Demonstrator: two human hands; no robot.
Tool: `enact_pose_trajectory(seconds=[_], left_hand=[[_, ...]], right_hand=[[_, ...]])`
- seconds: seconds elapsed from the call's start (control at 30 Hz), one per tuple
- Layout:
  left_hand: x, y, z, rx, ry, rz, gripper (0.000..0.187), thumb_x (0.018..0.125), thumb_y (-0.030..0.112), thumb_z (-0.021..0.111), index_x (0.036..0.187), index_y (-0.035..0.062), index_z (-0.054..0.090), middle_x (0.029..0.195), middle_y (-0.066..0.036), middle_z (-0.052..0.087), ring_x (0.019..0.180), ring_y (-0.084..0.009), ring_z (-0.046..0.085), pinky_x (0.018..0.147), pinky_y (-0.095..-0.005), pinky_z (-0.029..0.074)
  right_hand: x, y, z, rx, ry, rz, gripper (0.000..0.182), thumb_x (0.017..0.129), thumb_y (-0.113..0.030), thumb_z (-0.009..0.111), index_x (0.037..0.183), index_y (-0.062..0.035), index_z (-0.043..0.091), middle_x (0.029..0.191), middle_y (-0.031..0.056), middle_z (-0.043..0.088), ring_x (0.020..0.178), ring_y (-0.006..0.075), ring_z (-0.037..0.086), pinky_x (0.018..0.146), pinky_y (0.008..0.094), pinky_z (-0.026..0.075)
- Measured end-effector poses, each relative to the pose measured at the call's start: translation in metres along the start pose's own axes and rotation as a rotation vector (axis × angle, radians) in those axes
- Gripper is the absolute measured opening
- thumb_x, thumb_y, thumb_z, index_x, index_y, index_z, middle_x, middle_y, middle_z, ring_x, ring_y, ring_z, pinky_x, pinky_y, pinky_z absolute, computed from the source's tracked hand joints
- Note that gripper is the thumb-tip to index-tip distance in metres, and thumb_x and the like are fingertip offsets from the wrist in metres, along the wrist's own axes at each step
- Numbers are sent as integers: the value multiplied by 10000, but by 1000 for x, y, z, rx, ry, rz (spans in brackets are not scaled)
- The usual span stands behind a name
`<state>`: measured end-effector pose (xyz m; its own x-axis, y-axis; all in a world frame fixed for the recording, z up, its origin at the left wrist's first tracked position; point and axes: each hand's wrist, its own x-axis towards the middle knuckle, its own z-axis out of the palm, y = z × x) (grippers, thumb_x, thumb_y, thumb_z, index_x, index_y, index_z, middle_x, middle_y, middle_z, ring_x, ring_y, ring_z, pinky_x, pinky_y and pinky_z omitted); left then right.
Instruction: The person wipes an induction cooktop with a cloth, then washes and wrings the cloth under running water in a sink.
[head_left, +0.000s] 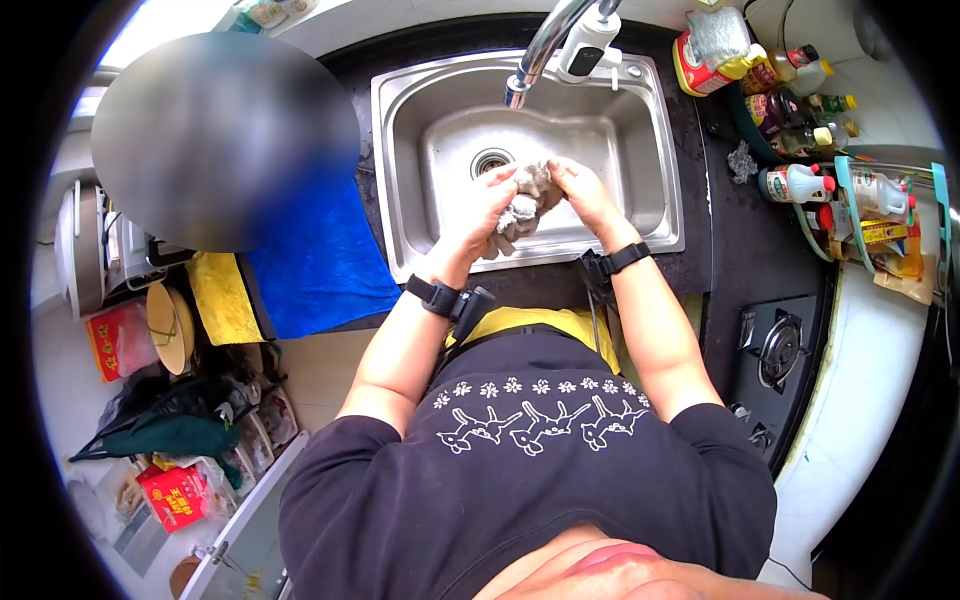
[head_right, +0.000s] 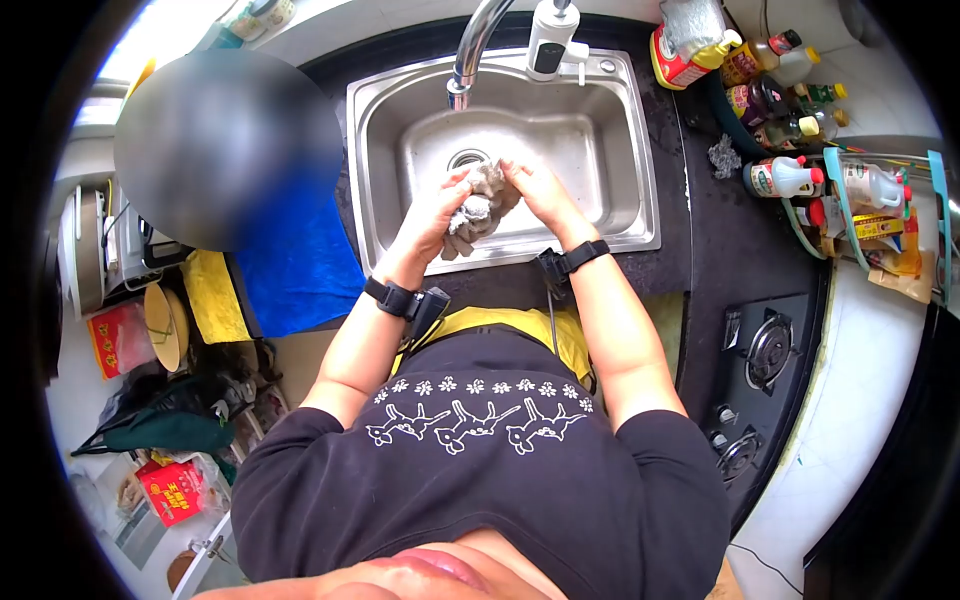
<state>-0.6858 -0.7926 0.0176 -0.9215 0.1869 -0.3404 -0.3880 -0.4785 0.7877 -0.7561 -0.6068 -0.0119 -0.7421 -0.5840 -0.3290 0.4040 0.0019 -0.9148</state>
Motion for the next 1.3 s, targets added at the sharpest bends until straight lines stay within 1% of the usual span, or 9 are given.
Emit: enact_pose_trajectory(seconds=[0.2,0.33,0.37,0.57,0.67,0.77,0.9,1.2,1.3], left_hand=[[-1,5,0,21,122,-33,505,896,195,640,1325,-18,480,1156,-105,608,972,-126,597,851,-257,493],[0,1,-4,437,41,34,442,877,183,649,1271,6,557,1099,-107,622,930,-124,593,789,-243,490],[-2,3,-8,549,43,-87,331,868,191,655,1161,39,629,979,-86,653,856,-105,606,725,-235,494],[3,1,-10,427,153,-77,222,917,248,609,1019,52,632,857,-25,630,755,-67,564,661,-214,468],[14,-18,-14,450,151,42,291,945,318,555,1048,56,626,897,-56,646,758,-91,580,657,-232,475],[13,-17,8,192,190,-40,228,981,248,510,1106,66,570,946,-12,603,839,-78,559,770,-234,466],[9,-36,23,120,250,7,280,982,259,462,1042,28,608,910,-37,603,810,-108,534,730,-280,459],[8,-38,32,95,296,-7,238,976,223,408,1009,40,557,829,-55,579,714,-126,565,576,-267,471],[18,-45,24,68,301,79,220,962,184,416,985,18,560,820,-48,562,773,-125,557,691,-280,468]], right_hand=[[-13,-17,9,-71,-7,-65,230,935,-224,599,1055,-28,617,981,20,644,887,83,572,798,253,460],[-9,-12,1,65,62,-141,161,954,-178,537,1011,-36,585,912,4,618,839,67,555,769,234,452],[-9,-10,0,149,73,-130,153,966,-174,510,1025,-47,571,920,-3,604,833,62,550,763,219,445],[-17,-10,3,94,106,-232,69,911,-100,488,937,-56,534,842,-17,524,784,83,506,715,247,423],[-27,-17,26,-474,279,-529,148,847,-174,535,837,-26,543,771,135,538,735,283,551,675,341,440],[-28,-23,47,-702,319,-620,188,897,-221,567,862,-39,534,764,157,587,717,360,578,642,401,459],[-14,-21,31,-558,353,-305,170,917,-195,568,902,-35,511,768,167,622,670,363,610,607,418,473],[-8,3,26,-578,445,-393,237,847,-131,617,1008,-48,464,765,150,630,728,334,648,654,399,514],[-19,-7,45,-682,342,-490,230,850,-146,622,990,-45,471,758,151,632,719,324,652,640,396,512]])
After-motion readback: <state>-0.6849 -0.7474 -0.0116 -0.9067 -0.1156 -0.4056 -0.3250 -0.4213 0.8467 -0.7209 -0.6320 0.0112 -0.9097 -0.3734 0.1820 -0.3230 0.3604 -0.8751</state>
